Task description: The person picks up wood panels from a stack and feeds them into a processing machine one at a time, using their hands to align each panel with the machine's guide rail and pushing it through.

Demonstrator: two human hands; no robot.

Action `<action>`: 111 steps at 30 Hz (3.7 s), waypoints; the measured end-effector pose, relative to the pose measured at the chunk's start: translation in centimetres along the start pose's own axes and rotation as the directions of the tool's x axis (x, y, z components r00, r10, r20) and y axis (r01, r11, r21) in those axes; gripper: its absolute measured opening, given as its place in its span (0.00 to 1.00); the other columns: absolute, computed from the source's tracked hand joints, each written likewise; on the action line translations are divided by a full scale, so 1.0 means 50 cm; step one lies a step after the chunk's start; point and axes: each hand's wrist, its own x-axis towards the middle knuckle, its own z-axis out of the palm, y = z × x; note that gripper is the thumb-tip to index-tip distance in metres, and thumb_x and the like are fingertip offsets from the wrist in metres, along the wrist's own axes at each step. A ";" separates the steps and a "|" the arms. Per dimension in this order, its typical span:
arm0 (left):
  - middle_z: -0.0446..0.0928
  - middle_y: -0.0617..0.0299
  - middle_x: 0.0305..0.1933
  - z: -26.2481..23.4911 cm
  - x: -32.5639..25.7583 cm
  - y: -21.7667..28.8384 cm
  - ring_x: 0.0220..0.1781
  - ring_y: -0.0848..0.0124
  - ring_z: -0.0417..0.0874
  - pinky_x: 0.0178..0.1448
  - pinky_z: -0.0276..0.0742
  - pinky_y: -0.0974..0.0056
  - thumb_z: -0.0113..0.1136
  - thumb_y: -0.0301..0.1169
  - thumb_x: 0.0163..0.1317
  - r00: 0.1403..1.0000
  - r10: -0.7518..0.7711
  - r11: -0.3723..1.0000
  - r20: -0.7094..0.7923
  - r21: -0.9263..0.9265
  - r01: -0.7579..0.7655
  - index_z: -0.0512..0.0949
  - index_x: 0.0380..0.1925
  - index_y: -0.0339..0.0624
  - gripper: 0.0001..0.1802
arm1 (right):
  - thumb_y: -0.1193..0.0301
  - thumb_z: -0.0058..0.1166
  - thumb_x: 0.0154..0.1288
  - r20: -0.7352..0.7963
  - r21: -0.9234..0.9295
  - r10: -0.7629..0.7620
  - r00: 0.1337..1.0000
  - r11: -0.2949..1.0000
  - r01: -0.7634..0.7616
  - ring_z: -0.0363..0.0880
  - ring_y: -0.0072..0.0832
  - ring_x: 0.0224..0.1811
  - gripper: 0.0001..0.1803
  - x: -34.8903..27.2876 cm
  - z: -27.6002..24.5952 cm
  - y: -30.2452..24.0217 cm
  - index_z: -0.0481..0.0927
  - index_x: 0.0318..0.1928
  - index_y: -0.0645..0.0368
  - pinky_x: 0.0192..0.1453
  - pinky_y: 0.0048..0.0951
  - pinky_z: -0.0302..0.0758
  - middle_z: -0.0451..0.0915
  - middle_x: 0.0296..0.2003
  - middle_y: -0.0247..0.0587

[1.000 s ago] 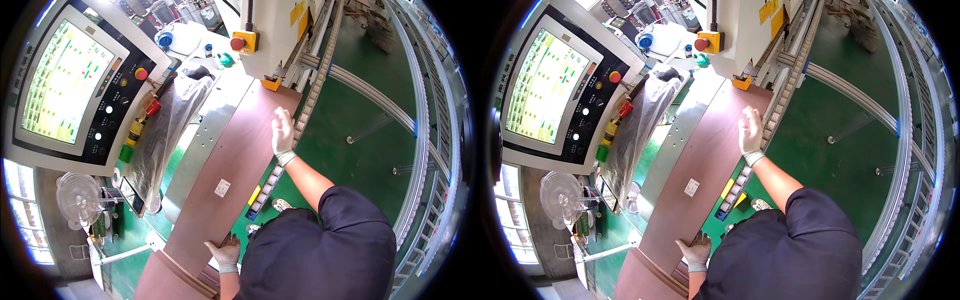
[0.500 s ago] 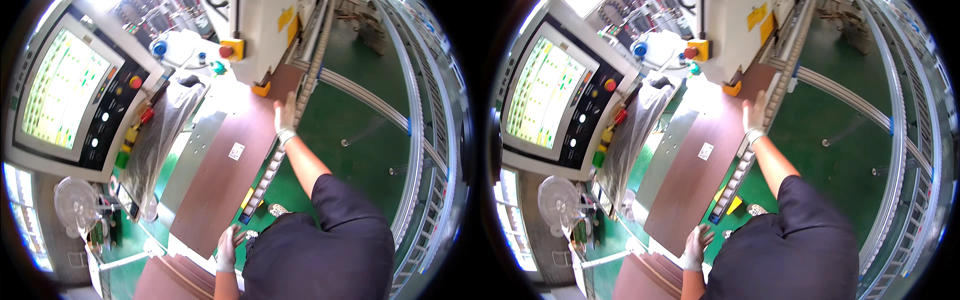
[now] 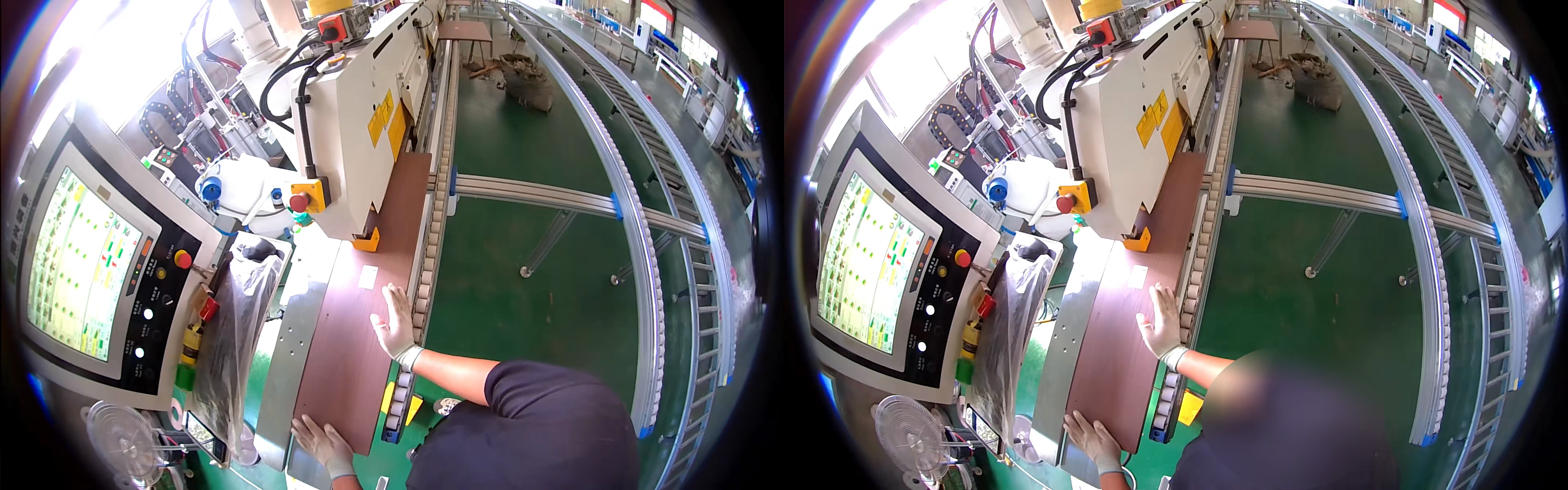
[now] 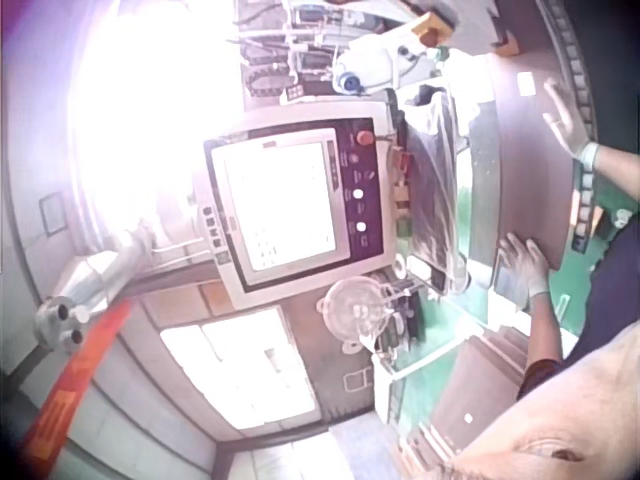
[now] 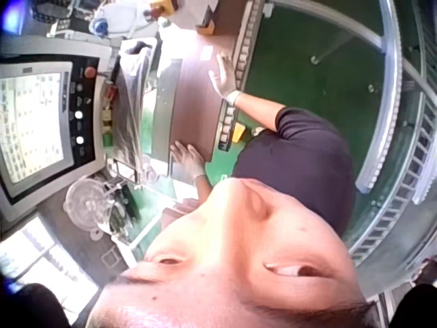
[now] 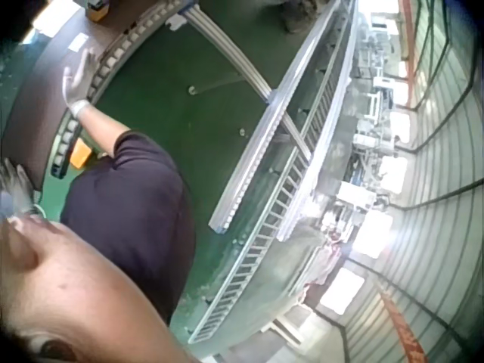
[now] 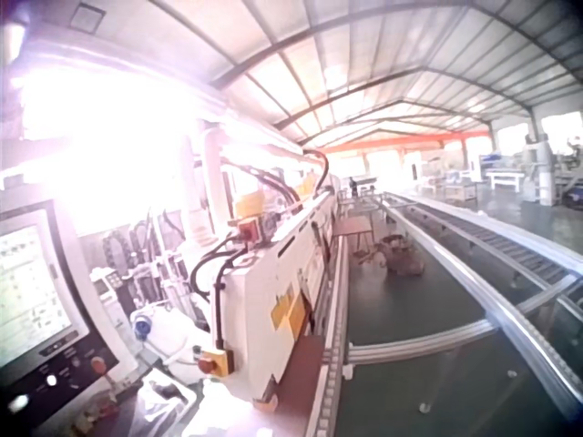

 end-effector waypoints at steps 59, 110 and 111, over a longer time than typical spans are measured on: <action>0.74 0.37 0.65 -0.150 -1.098 -0.355 0.69 0.43 0.70 0.75 0.63 0.47 0.56 0.43 0.69 0.270 -0.877 0.324 -0.397 -0.075 0.943 0.75 0.61 0.27 0.30 | 0.60 0.59 0.60 0.794 -0.016 -0.413 0.446 0.720 0.694 0.78 0.41 0.55 0.11 -0.267 -0.149 -0.137 0.86 0.38 0.50 0.74 0.51 0.59 0.84 0.43 0.39; 0.74 0.47 0.54 -0.002 -1.331 -0.274 0.54 0.58 0.76 0.63 0.72 0.56 0.56 0.40 0.74 -0.054 -0.964 0.189 -0.260 -0.815 0.548 0.73 0.53 0.31 0.21 | 0.54 0.66 0.67 0.712 -0.392 0.084 -0.697 0.871 -0.296 0.82 0.30 0.53 0.30 -0.901 -0.465 -0.239 0.79 0.58 0.65 0.57 0.34 0.80 0.84 0.50 0.41; 0.72 0.45 0.54 -0.003 -1.336 -0.278 0.55 0.54 0.75 0.63 0.72 0.54 0.58 0.40 0.73 -0.021 -0.953 0.227 -0.303 -0.757 0.613 0.73 0.54 0.29 0.23 | 0.54 0.66 0.67 0.730 -0.338 0.066 -0.680 0.900 -0.276 0.82 0.30 0.53 0.30 -0.891 -0.470 -0.248 0.79 0.59 0.65 0.58 0.34 0.79 0.84 0.50 0.41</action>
